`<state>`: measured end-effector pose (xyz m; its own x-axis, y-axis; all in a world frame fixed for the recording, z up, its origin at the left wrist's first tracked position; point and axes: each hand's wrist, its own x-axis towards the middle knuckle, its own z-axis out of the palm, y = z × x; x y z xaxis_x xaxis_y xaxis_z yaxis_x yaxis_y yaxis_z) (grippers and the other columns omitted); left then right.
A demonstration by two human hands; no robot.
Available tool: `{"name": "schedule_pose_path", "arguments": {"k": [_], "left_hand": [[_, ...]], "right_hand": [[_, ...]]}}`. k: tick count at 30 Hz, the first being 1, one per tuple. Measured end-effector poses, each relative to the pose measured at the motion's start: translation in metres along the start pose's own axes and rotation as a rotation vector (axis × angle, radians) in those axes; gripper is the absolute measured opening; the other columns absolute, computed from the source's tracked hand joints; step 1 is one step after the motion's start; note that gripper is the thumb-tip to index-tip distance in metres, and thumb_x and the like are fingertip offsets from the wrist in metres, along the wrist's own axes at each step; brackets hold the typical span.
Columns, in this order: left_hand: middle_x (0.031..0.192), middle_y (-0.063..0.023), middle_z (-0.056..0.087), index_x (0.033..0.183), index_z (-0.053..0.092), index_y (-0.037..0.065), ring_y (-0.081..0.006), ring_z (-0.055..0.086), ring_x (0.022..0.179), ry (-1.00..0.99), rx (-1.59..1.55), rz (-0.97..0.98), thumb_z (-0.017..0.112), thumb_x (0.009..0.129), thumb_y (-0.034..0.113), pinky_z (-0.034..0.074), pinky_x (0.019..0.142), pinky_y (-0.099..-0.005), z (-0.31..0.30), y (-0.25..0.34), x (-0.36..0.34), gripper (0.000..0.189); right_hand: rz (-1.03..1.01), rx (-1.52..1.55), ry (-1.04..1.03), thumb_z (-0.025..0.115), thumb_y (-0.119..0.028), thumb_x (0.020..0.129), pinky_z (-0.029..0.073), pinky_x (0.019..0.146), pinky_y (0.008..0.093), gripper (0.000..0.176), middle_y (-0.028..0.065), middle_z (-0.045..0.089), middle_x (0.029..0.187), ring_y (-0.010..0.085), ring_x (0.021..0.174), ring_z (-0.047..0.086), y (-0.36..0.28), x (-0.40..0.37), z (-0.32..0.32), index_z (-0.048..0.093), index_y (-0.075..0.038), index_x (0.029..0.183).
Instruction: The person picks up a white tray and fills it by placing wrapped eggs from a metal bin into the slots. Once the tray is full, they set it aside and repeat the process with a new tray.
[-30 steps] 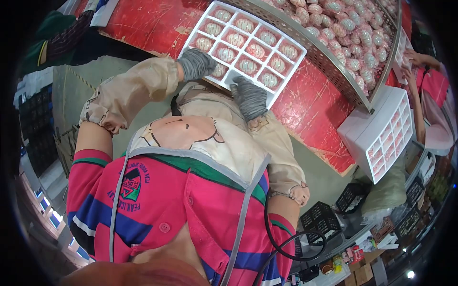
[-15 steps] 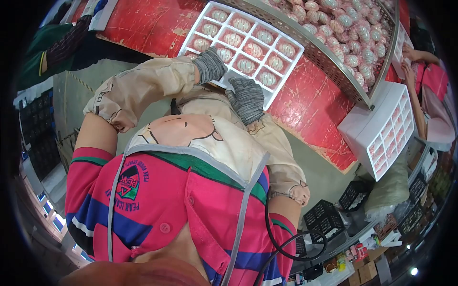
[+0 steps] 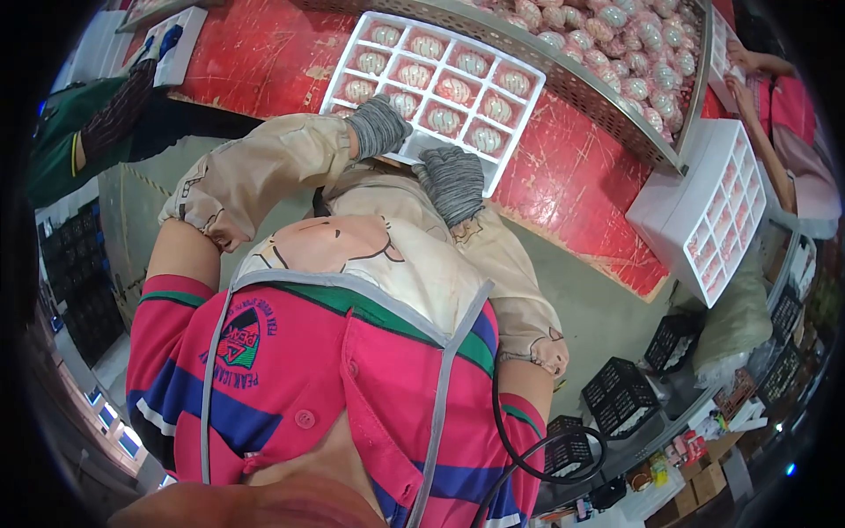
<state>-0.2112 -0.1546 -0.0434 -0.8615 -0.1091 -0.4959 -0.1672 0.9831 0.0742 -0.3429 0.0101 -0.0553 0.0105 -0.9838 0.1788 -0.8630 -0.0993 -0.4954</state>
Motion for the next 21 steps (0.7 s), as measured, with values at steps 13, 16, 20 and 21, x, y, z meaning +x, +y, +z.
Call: {"name": "schedule_pose_path", "arguments": {"k": [13, 16, 20, 21], "left_hand": [[0.083, -0.0084, 0.066, 0.117, 0.06, 0.025, -0.0253, 0.064, 0.08, -0.041, 0.089, -0.015, 0.047, 0.086, 0.021, 0.041, 0.082, -0.0426, -0.004, -0.024, -0.038, 0.034], [0.092, -0.0078, 0.062, 0.119, 0.058, 0.024, -0.0258, 0.06, 0.09, -0.059, 0.185, -0.01, 0.046, 0.086, 0.019, 0.039, 0.086, -0.0451, -0.023, -0.017, -0.043, 0.036], [0.106, -0.0086, 0.057, 0.115, 0.06, 0.019, -0.0254, 0.054, 0.099, -0.024, 0.338, 0.09, 0.051, 0.081, 0.019, 0.039, 0.086, -0.0474, -0.021, -0.008, -0.031, 0.034], [0.109, -0.0097, 0.057, 0.114, 0.06, 0.018, -0.0265, 0.054, 0.101, 0.094, 0.364, 0.148, 0.051, 0.082, 0.02, 0.039, 0.087, -0.0483, -0.016, -0.009, -0.029, 0.033]], "right_hand": [[0.08, -0.004, -0.013, 0.064, -0.03, 0.078, 0.044, 0.07, 0.0417, 0.024, 0.0077, 0.061, 0.085, 0.0259, 0.084, 0.056, -0.001, -0.005, 0.005, 0.064, -0.009, 0.091], [0.08, 0.03, 0.021, 0.065, -0.03, 0.078, 0.044, 0.07, 0.0416, 0.024, 0.0077, 0.061, 0.084, 0.026, 0.083, 0.056, -0.004, -0.004, 0.003, 0.064, -0.009, 0.091], [0.045, 0.011, 0.029, 0.065, -0.029, 0.078, 0.044, 0.07, 0.0412, 0.024, 0.0079, 0.06, 0.084, 0.0264, 0.082, 0.056, -0.002, -0.005, 0.007, 0.064, -0.009, 0.091], [0.043, 0.012, 0.027, 0.065, -0.029, 0.078, 0.044, 0.07, 0.0412, 0.024, 0.0079, 0.06, 0.084, 0.0264, 0.082, 0.056, -0.002, -0.005, 0.007, 0.064, -0.009, 0.091]]}}
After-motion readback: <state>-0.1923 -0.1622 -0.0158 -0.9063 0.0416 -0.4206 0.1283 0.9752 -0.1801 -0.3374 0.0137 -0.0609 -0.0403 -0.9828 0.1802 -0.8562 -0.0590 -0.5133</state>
